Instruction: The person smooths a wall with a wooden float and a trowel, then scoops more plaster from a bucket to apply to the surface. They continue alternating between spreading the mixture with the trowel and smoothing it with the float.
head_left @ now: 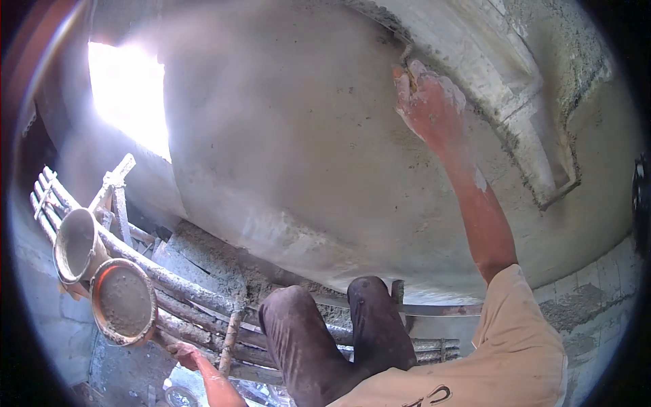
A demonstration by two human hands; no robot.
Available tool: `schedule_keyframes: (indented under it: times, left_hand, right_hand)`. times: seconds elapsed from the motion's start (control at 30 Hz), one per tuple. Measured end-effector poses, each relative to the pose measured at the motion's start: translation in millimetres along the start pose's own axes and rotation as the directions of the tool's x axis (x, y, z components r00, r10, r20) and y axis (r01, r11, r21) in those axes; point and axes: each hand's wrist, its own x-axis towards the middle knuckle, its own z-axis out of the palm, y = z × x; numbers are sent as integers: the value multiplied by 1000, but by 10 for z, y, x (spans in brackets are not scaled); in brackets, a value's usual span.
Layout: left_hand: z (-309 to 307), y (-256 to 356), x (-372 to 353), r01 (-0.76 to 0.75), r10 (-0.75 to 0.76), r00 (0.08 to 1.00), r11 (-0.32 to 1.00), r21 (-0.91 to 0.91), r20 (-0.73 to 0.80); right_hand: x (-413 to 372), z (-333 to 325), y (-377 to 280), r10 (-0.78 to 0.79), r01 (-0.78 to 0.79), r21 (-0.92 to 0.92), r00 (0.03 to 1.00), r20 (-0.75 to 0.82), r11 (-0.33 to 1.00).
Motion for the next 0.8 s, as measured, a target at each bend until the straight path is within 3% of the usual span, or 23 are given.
schedule_keyframes:
  times: [0.53, 0.7, 0.8]
  left_hand:
    - [-151, 115, -262, 36, -37, 996, 999, -14, -85]
    - [47, 42, -97, 101, -108, 988, 992, -71, -109]
    - [-65, 128, -163, 98, -104, 985, 994, -49, -135]
  right_hand:
    - [172, 117, -362, 31, -32, -66, 999, -23, 997]
    - [176, 217, -348, -17, 5, -92, 991, -129, 996]
    - [34, 289, -360, -45, 61, 65, 974, -223, 996]
